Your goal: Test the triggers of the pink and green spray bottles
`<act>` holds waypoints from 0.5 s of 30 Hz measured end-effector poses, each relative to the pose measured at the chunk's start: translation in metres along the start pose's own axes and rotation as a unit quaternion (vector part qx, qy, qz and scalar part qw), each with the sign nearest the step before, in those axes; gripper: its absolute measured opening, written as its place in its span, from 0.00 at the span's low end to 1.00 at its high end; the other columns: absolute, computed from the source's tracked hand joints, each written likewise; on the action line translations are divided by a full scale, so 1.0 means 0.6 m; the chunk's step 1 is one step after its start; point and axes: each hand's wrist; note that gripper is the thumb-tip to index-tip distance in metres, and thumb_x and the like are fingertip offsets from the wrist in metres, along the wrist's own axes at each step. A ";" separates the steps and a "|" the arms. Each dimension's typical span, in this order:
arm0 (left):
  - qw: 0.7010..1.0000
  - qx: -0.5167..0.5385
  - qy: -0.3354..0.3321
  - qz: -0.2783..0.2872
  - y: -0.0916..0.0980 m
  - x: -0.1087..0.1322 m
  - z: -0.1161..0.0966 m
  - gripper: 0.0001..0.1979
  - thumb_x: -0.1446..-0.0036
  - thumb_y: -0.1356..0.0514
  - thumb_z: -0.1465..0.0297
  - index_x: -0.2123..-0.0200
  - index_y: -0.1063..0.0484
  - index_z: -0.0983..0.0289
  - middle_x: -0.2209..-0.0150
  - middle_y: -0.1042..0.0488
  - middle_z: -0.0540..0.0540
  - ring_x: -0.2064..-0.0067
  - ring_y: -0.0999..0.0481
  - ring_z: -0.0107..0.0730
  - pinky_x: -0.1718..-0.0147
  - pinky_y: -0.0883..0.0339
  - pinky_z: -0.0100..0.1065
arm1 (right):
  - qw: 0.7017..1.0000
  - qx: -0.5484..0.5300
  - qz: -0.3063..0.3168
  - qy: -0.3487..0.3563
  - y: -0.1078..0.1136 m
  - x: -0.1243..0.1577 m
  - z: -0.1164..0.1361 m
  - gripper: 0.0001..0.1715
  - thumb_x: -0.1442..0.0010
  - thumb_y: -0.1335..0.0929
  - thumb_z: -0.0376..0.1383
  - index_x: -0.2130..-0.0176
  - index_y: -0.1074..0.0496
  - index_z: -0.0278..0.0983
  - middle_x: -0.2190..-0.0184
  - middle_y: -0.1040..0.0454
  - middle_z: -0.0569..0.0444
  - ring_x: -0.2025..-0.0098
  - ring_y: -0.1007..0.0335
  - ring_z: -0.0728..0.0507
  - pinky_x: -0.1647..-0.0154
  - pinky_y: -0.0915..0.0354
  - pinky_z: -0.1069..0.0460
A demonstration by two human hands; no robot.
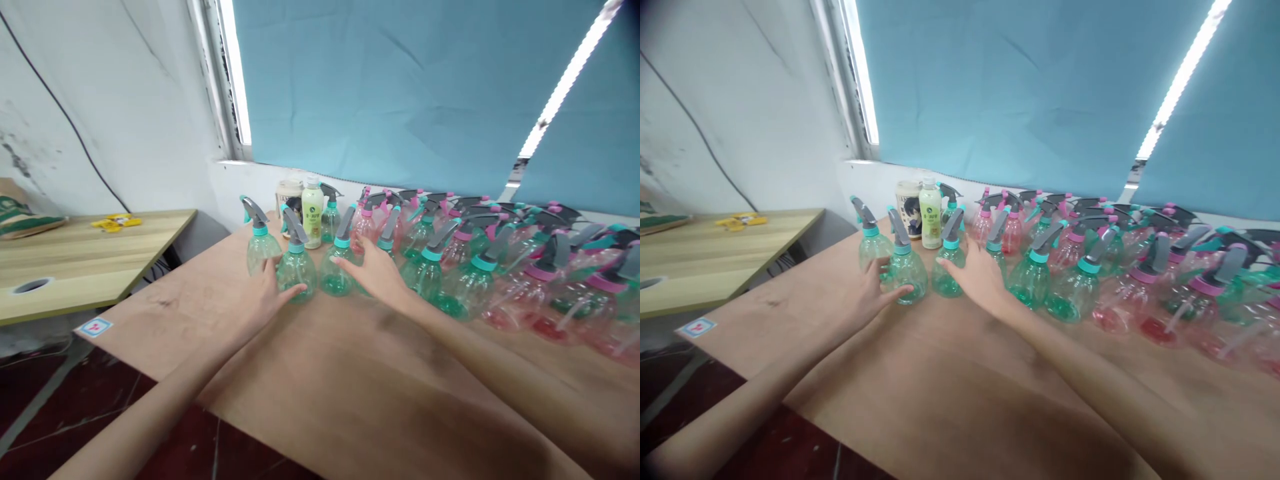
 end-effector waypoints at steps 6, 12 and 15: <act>0.996 -0.082 -0.026 -0.018 0.003 -0.018 -0.020 0.34 0.49 0.36 0.51 0.45 0.36 0.67 0.50 0.32 0.65 0.46 0.30 0.59 0.50 0.34 0.56 | 1.000 -0.004 0.006 -0.012 -0.016 -0.018 0.008 0.41 0.42 0.32 0.52 0.38 0.40 0.31 0.45 0.28 0.37 0.44 0.31 0.30 0.49 0.34 0.39; 0.989 -0.129 -0.053 -0.043 -0.010 -0.030 -0.012 0.33 0.44 0.39 0.52 0.42 0.37 0.67 0.53 0.32 0.65 0.47 0.31 0.58 0.51 0.34 0.55 | 0.995 0.089 0.027 -0.036 -0.020 -0.024 0.016 0.32 0.39 0.35 0.52 0.46 0.35 0.30 0.54 0.24 0.37 0.51 0.27 0.27 0.58 0.33 0.39; 0.987 -0.138 -0.055 -0.060 -0.015 -0.031 -0.012 0.34 0.43 0.39 0.53 0.40 0.40 0.67 0.50 0.34 0.66 0.46 0.33 0.60 0.51 0.34 0.55 | 0.995 0.089 0.033 -0.031 -0.016 -0.023 0.017 0.31 0.39 0.34 0.51 0.47 0.35 0.32 0.52 0.25 0.38 0.51 0.28 0.27 0.58 0.33 0.40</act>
Point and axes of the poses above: each hand's wrist, its own x-axis away from the middle knuckle, its own y-axis out of the back of the hand, z = x × y
